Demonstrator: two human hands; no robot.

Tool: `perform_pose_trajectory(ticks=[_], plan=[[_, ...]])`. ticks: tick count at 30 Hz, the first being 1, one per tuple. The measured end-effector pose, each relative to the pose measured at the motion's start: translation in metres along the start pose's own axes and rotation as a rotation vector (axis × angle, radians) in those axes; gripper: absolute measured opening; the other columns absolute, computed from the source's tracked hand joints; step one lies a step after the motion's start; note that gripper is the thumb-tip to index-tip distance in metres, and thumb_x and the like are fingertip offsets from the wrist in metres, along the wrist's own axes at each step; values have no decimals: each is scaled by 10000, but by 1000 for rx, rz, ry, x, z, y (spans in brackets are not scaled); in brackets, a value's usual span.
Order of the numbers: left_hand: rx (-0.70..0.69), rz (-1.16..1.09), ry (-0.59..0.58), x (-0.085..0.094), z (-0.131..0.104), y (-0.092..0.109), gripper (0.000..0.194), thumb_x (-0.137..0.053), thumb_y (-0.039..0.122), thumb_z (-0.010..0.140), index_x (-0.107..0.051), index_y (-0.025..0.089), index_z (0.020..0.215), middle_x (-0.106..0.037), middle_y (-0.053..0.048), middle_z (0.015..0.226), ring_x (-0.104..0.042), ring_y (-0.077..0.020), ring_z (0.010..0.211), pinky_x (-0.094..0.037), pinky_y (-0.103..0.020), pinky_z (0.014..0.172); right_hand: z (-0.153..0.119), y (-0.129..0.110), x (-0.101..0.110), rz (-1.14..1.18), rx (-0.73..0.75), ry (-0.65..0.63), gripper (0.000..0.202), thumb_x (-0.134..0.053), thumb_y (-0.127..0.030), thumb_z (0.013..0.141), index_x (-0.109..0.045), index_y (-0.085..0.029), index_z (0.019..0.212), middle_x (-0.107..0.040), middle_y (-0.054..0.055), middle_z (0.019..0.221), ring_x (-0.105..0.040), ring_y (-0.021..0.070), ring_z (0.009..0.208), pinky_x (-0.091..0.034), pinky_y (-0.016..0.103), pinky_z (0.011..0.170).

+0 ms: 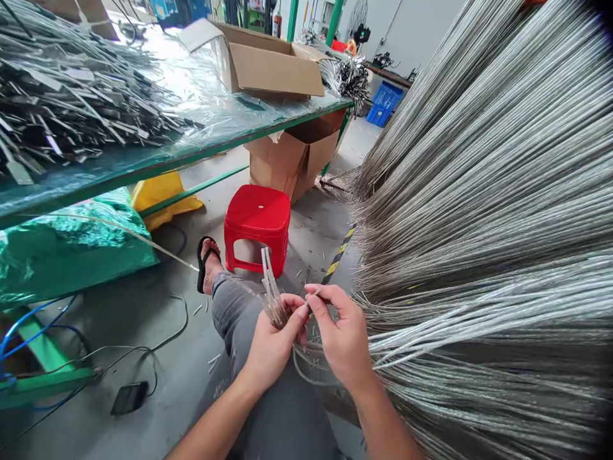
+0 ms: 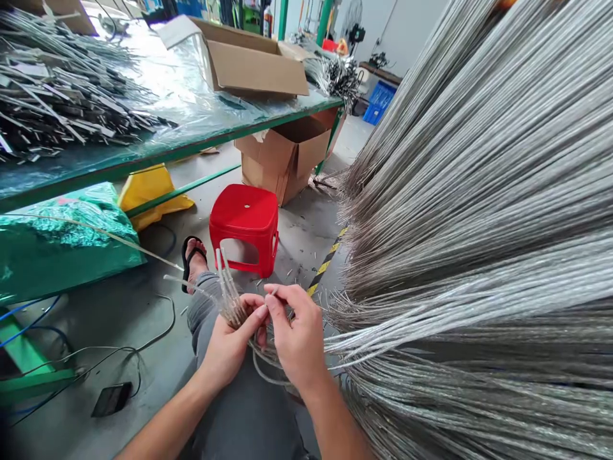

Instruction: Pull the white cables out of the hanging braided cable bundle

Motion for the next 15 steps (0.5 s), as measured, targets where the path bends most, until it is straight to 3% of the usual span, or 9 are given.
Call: perform_pose_trajectory(ticks=[4, 6, 8, 12, 15], plan=[[-23, 23, 49, 4, -2, -3, 254, -690, 416, 808, -648, 166, 798, -537, 50, 546, -464, -85, 427, -396, -200, 420, -19, -18, -2, -315, 413, 96, 265, -591, -120, 890, -689, -253, 1097, -719, 48, 954, -633, 188, 861, -485, 339, 786], [-15, 18, 55, 4, -2, -4, 264, -698, 425, 798, -649, 165, 802, -545, 50, 553, -463, -81, 423, -387, -195, 412, -25, -19, -3, -324, 464, 113, 294, -599, -85, 879, -683, -256, 1102, -722, 46, 990, -633, 184, 890, -485, 336, 809], [-6, 4, 44, 4, -2, -3, 249, -701, 410, 802, -647, 168, 826, -549, 53, 555, -476, -83, 421, -393, -197, 415, -26, -16, -1, -250, 390, 123, 252, -606, -102, 887, -685, -258, 1069, -716, 37, 974, -632, 174, 893, -488, 324, 813], [-8, 4, 22, 2, -2, 0, 223, -721, 359, 799, -649, 155, 853, -587, 40, 606, -517, -86, 464, -423, -205, 464, -18, -3, 3, 4, 60, 104, 88, -615, -231, 913, -693, -249, 950, -695, 19, 904, -632, 159, 846, -486, 295, 778], [-4, -27, -2, 3, -2, 1, 224, -730, 352, 795, -656, 147, 846, -582, 38, 604, -510, -83, 480, -429, -207, 485, -11, 10, 0, 276, -195, 48, 144, -631, -349, 894, -688, -220, 870, -689, 25, 909, -631, 159, 823, -487, 288, 774]])
Point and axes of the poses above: each hand's wrist, its own z-axis towards the middle knuckle, its own x-axis out of the back of the hand, y = z × x, the point moved 5 cm from there along z, towards the middle knuckle
